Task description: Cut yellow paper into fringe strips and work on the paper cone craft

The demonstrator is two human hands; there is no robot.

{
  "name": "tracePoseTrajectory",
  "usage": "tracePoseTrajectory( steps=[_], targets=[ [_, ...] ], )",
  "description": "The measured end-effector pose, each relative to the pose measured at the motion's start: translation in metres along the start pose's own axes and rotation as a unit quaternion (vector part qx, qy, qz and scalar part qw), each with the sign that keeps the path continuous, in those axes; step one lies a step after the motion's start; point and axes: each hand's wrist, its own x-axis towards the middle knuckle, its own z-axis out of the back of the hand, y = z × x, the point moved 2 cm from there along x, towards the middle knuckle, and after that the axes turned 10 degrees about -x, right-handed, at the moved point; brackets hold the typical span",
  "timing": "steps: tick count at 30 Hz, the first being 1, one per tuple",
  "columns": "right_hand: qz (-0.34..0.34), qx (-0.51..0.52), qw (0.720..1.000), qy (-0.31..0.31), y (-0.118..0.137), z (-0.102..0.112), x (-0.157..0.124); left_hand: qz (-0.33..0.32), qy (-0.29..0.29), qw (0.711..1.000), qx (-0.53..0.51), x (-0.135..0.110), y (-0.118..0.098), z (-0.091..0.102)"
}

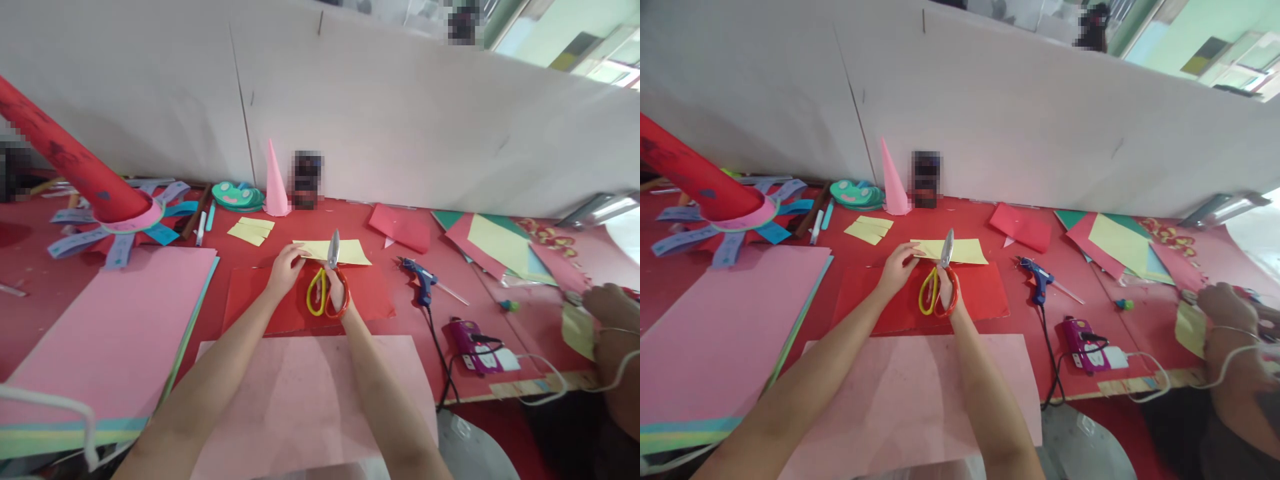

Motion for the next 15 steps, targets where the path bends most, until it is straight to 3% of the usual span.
tracePoseTrajectory(
  steps=[7, 11, 15],
  targets=[
    [0.036, 0.006, 0.995, -0.09, 0.0, 0.003, 0.001, 0.02, -0.025, 0.999, 0.024, 0.0, 0.001, 0.004],
    [0.069, 0.015, 0.992, -0.105, 0.001, 0.009, 0.002, 0.023, -0.017, 0.999, 0.02, 0.001, 0.003, 0.004],
    [0.041, 0.055, 0.99, -0.126, -0.004, 0.013, 0.009, 0.018, 0.0, 1.0, 0.014, 0.001, 0.003, 0.002]
  ],
)
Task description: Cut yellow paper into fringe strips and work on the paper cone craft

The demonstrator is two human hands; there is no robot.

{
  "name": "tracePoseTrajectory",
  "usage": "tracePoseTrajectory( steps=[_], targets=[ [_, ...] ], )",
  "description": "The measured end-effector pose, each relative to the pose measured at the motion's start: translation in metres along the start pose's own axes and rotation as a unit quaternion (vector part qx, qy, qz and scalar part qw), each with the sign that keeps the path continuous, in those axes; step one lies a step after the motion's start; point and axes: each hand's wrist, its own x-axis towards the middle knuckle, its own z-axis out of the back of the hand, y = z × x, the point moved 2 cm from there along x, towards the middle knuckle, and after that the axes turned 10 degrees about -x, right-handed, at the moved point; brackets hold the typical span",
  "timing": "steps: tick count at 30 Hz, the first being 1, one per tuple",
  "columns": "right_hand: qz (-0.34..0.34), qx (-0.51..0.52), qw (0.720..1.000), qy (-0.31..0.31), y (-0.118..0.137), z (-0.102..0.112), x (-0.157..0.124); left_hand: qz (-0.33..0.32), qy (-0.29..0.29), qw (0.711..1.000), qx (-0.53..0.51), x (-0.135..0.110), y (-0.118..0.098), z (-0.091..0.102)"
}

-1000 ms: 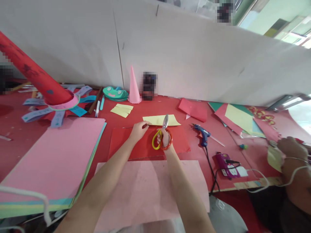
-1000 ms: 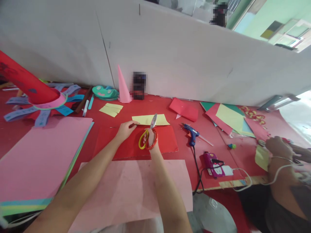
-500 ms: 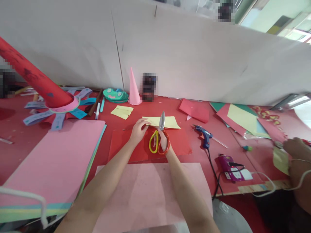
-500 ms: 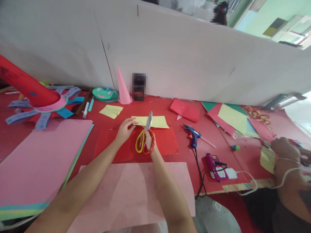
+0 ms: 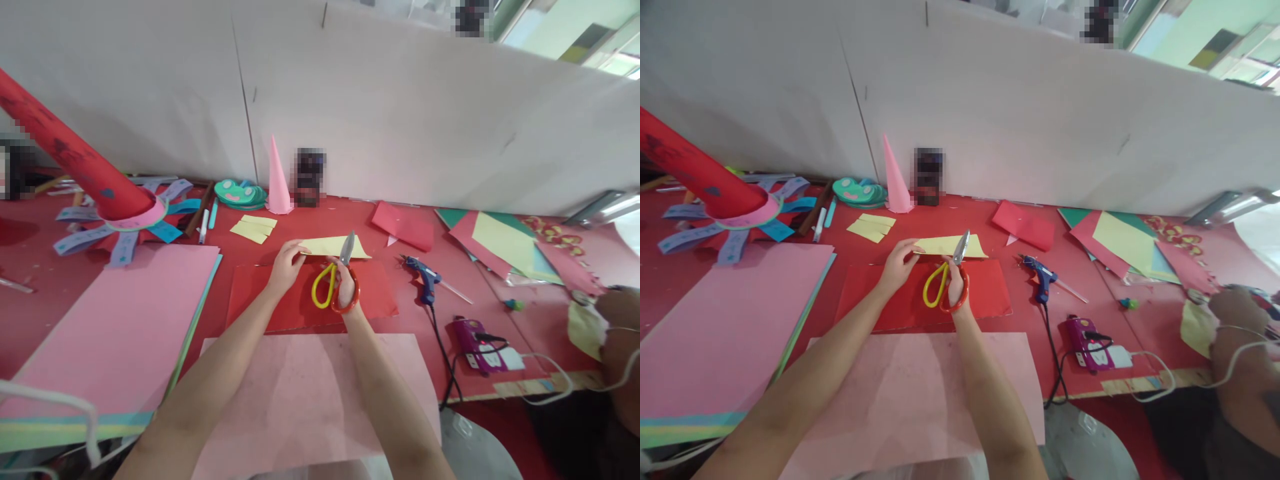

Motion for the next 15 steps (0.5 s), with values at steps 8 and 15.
tracePoseTrajectory(
  steps=[8, 15],
  targets=[
    [-0.005, 0.071, 0.997, -0.032, 0.004, 0.002, 0.001, 0.0, -0.018, 1.0, 0.001, 0.0, 0.001, 0.001],
    [-0.053, 0.074, 0.995, -0.034, 0.014, 0.007, 0.001, -0.016, 0.021, 1.0, 0.003, -0.002, -0.001, -0.001]
  ],
)
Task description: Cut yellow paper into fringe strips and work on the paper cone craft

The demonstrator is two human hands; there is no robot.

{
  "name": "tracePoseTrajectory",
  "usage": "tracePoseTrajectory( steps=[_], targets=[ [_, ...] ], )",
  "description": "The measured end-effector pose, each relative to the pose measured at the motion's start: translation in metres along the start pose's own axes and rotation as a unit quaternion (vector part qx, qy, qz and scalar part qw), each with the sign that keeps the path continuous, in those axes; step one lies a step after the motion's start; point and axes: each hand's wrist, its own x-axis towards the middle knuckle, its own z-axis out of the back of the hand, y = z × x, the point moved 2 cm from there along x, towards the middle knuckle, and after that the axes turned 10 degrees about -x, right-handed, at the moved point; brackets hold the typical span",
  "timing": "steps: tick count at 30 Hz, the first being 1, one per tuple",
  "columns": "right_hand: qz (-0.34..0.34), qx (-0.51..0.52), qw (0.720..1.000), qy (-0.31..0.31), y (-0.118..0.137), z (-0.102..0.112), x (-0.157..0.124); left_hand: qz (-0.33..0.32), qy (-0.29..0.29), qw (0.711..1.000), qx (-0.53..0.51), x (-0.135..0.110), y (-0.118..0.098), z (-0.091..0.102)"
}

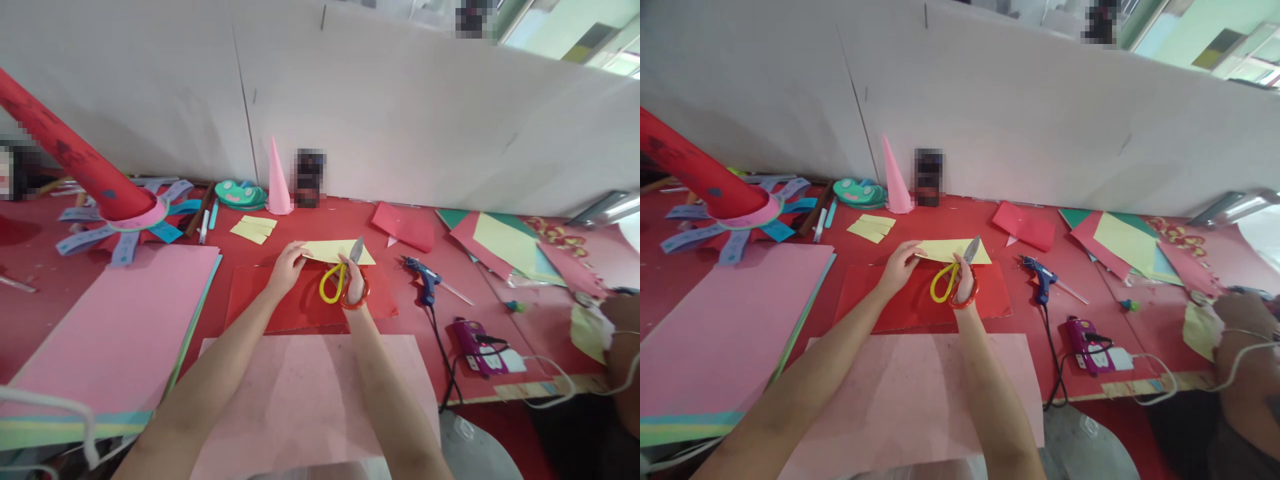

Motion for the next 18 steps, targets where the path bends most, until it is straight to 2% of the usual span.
tracePoseTrajectory(
  steps=[4, 13, 18],
  targets=[
    [0.005, 0.005, 0.999, -0.035, -0.002, 0.001, 0.004, 0.002, 0.016, 1.0, -0.003, -0.001, -0.003, -0.001],
    [0.031, -0.026, 0.998, -0.055, -0.009, 0.001, 0.002, 0.037, 0.0, 0.999, 0.0, -0.001, -0.008, 0.001],
    [0.043, -0.03, 0.998, -0.043, -0.009, -0.001, -0.002, 0.131, -0.021, 0.981, -0.141, -0.001, 0.002, -0.004]
  ],
)
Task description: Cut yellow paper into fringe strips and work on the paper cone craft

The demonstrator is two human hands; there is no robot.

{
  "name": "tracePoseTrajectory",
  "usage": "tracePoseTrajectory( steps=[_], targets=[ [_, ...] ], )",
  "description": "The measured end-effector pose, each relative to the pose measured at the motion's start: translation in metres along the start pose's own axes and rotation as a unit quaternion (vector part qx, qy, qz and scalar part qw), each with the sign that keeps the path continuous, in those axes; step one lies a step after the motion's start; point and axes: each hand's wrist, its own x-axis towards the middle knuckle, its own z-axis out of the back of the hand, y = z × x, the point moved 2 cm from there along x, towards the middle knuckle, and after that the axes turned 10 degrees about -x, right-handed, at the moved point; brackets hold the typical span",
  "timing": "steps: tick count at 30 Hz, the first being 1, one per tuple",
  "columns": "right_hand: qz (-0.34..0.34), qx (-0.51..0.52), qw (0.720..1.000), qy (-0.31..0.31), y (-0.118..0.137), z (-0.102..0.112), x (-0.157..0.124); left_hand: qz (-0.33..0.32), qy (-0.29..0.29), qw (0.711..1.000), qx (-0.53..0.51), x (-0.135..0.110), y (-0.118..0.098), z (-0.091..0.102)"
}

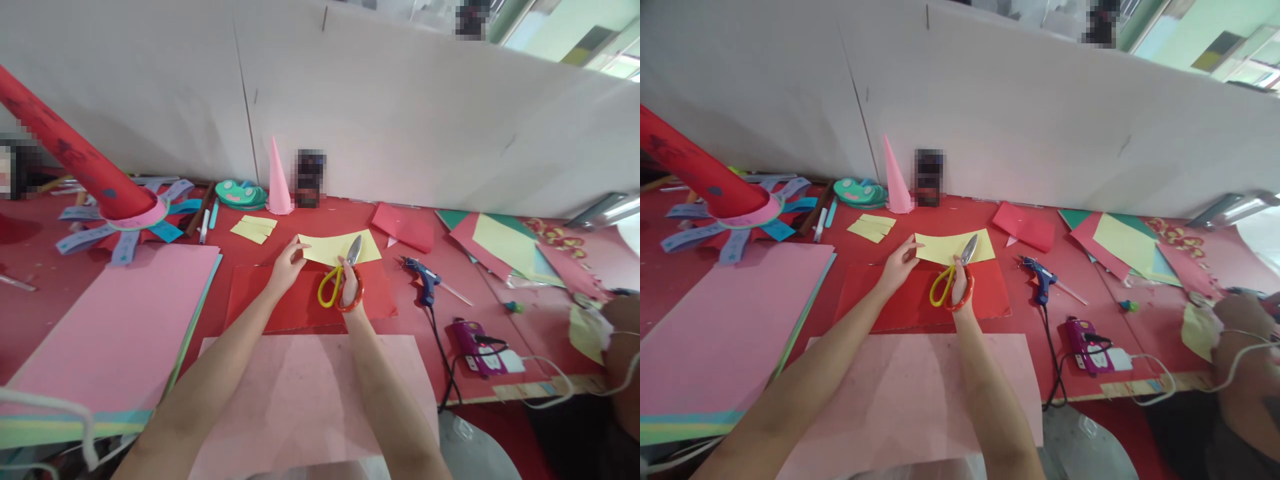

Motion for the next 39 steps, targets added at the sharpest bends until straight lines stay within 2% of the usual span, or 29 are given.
tracePoseTrajectory(
  steps=[3, 7, 11, 16, 24, 28, 31, 39],
  targets=[
    [0.0, -0.006, 1.0, 0.022, 0.001, -0.001, -0.001, 0.078, -0.023, 0.991, -0.105, 0.004, 0.003, 0.001],
    [0.012, -0.009, 0.999, 0.031, 0.002, 0.0, -0.002, 0.173, -0.064, 0.953, -0.24, 0.004, -0.003, 0.006],
    [0.026, -0.016, 0.999, 0.044, 0.001, 0.0, -0.001, 0.204, -0.005, 0.923, -0.328, -0.001, -0.009, 0.003],
    [0.056, -0.049, 0.995, 0.069, 0.0, 0.002, 0.0, 0.234, 0.051, 0.923, -0.3, -0.006, -0.005, -0.003],
    [0.07, -0.068, 0.994, 0.056, 0.006, 0.004, 0.001, 0.243, 0.055, 0.938, -0.24, -0.005, -0.008, -0.003],
    [0.078, -0.075, 0.993, 0.048, 0.004, 0.005, 0.003, 0.249, 0.045, 0.945, -0.207, -0.004, -0.009, -0.003],
    [0.112, -0.112, 0.986, 0.048, 0.003, 0.006, 0.003, 0.251, 0.039, 0.949, -0.189, -0.004, -0.004, -0.005],
    [0.174, -0.219, 0.96, 0.019, 0.016, 0.003, -0.013, 0.196, 0.002, 0.965, -0.173, -0.003, 0.007, -0.002]
  ],
)
